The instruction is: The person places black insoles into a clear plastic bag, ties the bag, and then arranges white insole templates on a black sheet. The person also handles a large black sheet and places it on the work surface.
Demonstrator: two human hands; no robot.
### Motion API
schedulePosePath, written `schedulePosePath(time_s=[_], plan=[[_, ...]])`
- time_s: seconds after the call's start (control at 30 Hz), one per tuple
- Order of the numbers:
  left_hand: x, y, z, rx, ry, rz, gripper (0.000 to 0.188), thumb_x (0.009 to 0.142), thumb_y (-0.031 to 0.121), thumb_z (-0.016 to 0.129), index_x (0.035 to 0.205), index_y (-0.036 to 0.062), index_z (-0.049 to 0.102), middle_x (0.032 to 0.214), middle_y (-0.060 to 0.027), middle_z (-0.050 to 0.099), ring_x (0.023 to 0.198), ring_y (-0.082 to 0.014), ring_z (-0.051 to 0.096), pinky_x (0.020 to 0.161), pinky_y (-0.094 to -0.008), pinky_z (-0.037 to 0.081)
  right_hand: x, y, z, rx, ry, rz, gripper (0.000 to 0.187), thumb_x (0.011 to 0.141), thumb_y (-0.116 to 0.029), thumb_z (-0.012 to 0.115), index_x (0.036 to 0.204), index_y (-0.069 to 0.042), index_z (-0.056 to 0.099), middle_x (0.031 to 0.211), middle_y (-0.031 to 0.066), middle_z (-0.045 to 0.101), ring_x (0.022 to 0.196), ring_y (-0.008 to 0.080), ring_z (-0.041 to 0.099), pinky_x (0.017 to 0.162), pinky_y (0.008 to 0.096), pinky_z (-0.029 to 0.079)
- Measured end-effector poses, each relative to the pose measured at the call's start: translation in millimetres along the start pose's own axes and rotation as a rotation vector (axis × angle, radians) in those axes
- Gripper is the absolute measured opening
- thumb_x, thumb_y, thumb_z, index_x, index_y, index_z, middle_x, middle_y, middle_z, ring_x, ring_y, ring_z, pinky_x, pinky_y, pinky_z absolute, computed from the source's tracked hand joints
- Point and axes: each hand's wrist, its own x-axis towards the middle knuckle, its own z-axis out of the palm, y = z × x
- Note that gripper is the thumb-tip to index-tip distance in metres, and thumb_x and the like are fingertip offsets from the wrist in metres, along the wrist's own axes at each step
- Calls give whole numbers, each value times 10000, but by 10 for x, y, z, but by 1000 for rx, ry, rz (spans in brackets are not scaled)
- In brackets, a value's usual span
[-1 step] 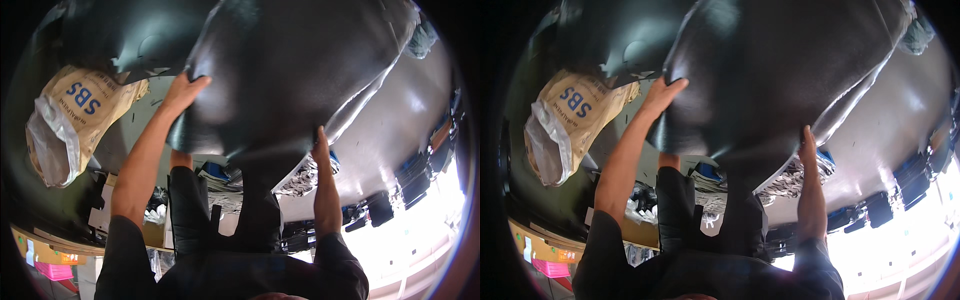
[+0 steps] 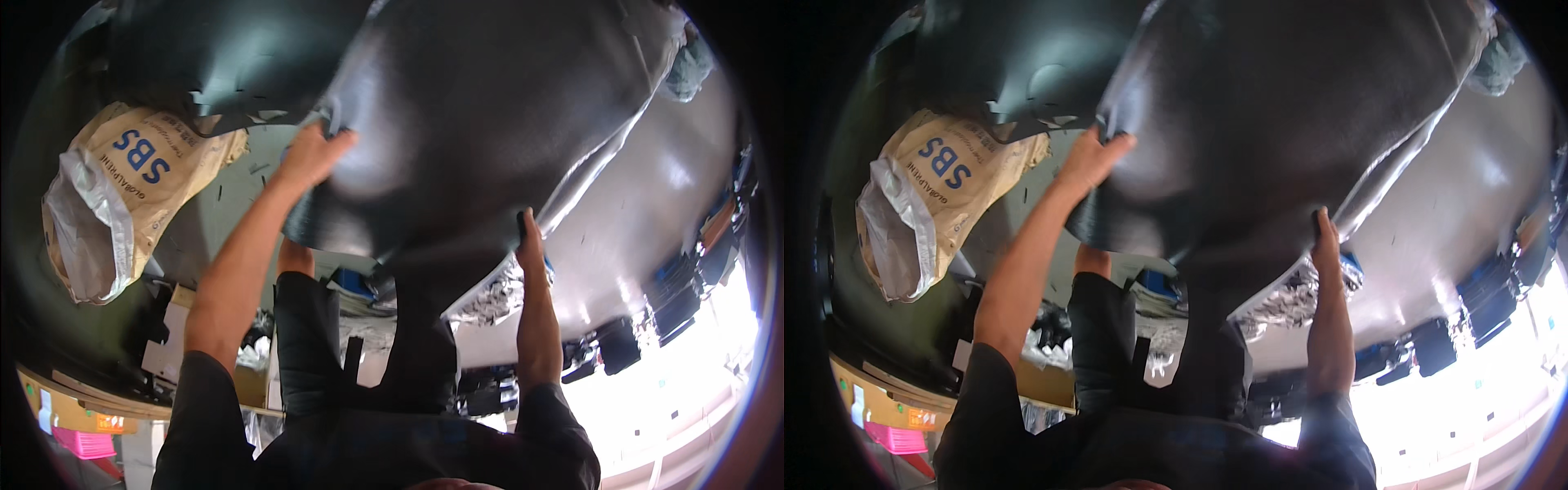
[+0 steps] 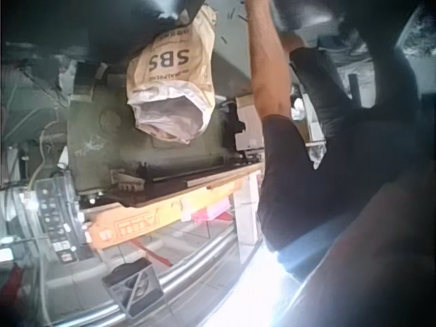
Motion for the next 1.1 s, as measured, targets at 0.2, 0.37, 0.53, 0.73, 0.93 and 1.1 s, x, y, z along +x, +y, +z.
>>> schedulePosePath(time_s=[0.2, 0.37, 0.53, 0.73, 0.93, 1.1], plan=[[-1355, 1121, -264, -43, -11, 614, 300, 973, 303, 677, 1029, 21, 763, 789, -216, 730, 731, -403, 733, 689, -507, 574, -304, -356, 605, -186, -15, 143, 372, 1105, -280, 585, 1251, 35, 718, 1209, 122, 766, 1088, 271, 720, 962, 417, 565], [-3258, 1365, -1420, 205, 226, 865, 415, 912, 220, 704, 1311, 105, 720, 758, -170, 727, 725, -380, 729, 662, -490, 575, -1757, -571, 1752, -181, 36, -355, 519, 1036, -207, 667, 1512, -38, 544, 1350, 147, 656, 1182, 315, 644, 1037, 437, 536], [-5751, 506, -2177, 60, 729, 873, 457, 904, 105, 732, 1360, 77, 714, 931, -192, 782, 707, -348, 748, 655, -429, 600, -3714, -755, 2886, -228, -413, -767, 510, 1064, -209, 666, 1489, 52, 560, 1386, 163, 643, 1191, 274, 635, 1021, 420, 536], [-8184, -759, -1698, -465, 1153, 619, 327, 1009, 137, 717, 1325, 57, 732, 906, -37, 740, 769, -95, 644, 714, -296, 544, -5672, -543, 4017, -426, -779, -992, 431, 1027, -114, 696, 1417, 53, 622, 1299, 113, 675, 1106, 221, 641, 1003, 380, 510], [-9103, -2045, -1127, -987, 1490, 388, 305, 1013, 176, 732, 1252, -13, 736, 1010, 35, 696, 893, -69, 595, 808, -271, 521, -6523, 420, 5128, -643, -1187, -922, 448, 1010, -128, 733, 1406, 54, 629, 1285, 88, 695, 1138, 198, 638, 1044, 346, 476], [-8990, -3331, -1337, -1255, 1615, 127, 217, 1002, 207, 708, 1024, -8, 720, 898, 37, 663, 812, -83, 579, 744, -287, 499, -6874, 1515, 6309, -1095, -1175, -935, 406, 1024, -127, 665, 1400, 24, 661, 1287, 62, 721, 1155, 196, 648, 1059, 347, 467]])
